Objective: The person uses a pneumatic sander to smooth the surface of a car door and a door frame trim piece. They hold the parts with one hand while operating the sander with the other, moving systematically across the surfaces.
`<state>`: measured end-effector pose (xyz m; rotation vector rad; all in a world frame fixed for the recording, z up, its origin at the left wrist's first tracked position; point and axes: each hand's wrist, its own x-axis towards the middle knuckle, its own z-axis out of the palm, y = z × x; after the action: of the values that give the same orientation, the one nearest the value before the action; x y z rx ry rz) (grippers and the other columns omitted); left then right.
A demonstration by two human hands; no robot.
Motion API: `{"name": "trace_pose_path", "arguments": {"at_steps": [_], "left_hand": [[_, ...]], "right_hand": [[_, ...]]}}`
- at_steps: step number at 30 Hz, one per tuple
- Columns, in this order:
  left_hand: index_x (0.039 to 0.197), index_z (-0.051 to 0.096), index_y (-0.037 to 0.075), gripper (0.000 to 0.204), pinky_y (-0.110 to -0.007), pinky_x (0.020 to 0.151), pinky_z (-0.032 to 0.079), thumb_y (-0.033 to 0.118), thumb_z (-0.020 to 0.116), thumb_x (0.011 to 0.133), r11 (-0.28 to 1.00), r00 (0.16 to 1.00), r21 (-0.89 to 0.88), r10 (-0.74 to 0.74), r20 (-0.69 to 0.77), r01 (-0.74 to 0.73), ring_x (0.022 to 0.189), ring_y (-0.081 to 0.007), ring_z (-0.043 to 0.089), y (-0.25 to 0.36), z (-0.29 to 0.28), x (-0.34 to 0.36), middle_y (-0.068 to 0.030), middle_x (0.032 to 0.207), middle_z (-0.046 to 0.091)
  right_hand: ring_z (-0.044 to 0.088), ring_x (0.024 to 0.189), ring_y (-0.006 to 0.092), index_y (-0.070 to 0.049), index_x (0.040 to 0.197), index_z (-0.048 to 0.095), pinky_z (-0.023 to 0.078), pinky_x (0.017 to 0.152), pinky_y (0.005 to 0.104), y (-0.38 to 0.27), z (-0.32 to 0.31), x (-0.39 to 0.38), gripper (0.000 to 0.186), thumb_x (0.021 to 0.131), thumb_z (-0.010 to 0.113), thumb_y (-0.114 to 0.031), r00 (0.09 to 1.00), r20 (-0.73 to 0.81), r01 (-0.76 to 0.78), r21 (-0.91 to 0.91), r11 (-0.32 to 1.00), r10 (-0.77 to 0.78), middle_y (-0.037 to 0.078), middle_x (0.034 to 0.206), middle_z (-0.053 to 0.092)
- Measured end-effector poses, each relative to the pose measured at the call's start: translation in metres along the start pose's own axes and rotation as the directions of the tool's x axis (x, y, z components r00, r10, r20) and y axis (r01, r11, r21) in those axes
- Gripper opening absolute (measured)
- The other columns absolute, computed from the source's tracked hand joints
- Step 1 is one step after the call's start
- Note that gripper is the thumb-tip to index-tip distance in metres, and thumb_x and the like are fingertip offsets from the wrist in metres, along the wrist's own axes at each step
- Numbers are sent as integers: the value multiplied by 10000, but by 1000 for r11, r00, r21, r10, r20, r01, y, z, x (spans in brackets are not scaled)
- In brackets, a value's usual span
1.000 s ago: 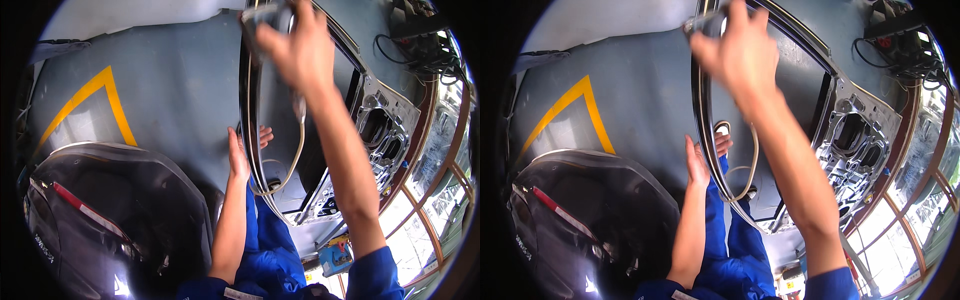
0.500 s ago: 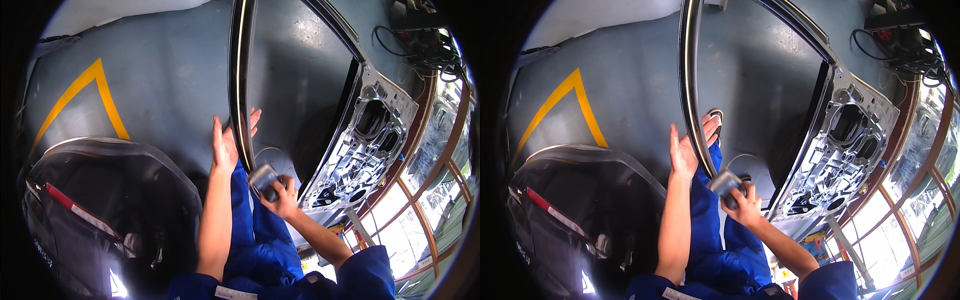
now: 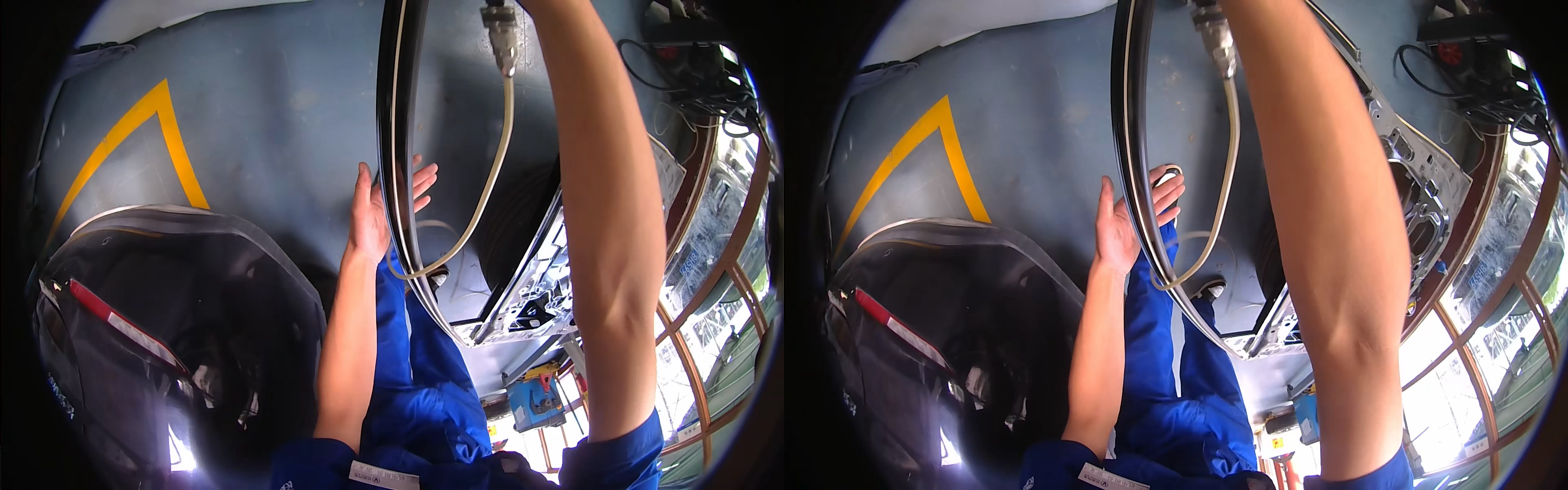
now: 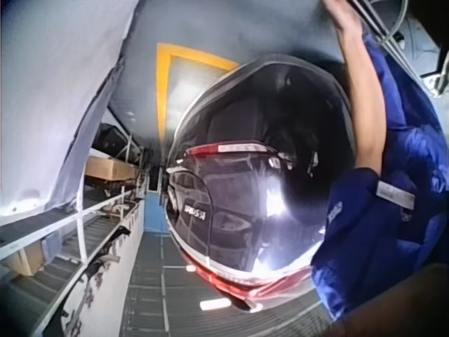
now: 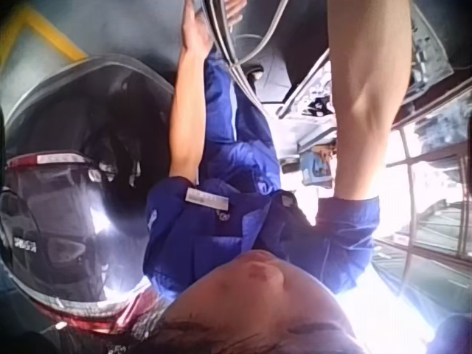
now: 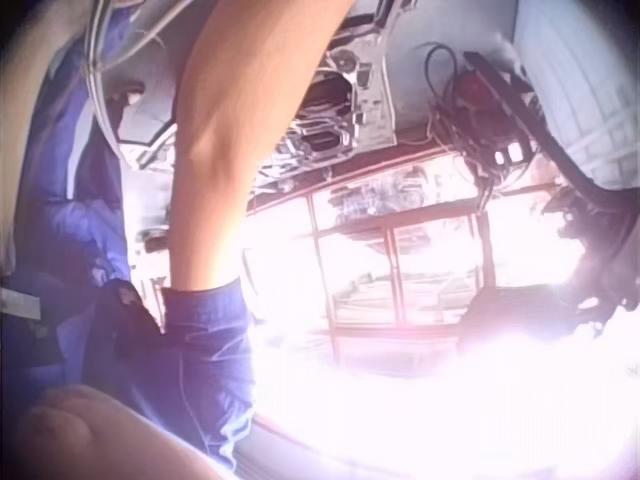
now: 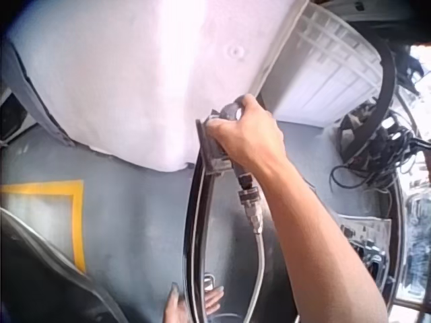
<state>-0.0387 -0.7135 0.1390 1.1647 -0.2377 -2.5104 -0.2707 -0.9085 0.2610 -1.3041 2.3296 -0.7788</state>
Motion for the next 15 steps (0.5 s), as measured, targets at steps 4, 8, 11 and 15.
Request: {"name": "trace_pose_path", "arguments": {"at_steps": [4,8,11,15], "left_hand": [[1442,414,5,880,-472,1111,335,712,229,952,998,990,-35,49,-131,-54,1359,-311,441,-5,-7,-4,-183,1429,500],[1434,419,-8,909,-430,1128,329,729,210,945,998,991,-51,40,-127,-47,1351,-255,451,-7,-12,1,-173,1426,504],[1504,305,24,935,-402,1136,309,748,154,932,993,999,-116,33,-9,-34,1434,-303,325,-7,-12,-4,-203,1507,393],[1385,504,16,932,-421,1118,343,770,228,912,972,993,-229,20,-115,-46,1301,-283,500,-7,-4,-8,-181,1358,563]], "right_hand": [[647,854,408,-94,1185,565,541,674,459,23,31,-100,603,699,774,-383,988,54,152,-102,983,-147,232,947,582],[637,578,381,-100,1080,573,538,461,426,44,27,-256,472,709,780,-306,976,219,-13,59,998,-1,210,978,496],[641,625,349,-91,1112,577,548,494,414,52,16,-332,512,696,811,-277,954,296,-54,49,997,37,187,986,518],[641,649,345,-85,1138,547,573,527,416,51,16,-269,540,692,812,-236,988,136,-89,97,991,75,166,977,517]]}}
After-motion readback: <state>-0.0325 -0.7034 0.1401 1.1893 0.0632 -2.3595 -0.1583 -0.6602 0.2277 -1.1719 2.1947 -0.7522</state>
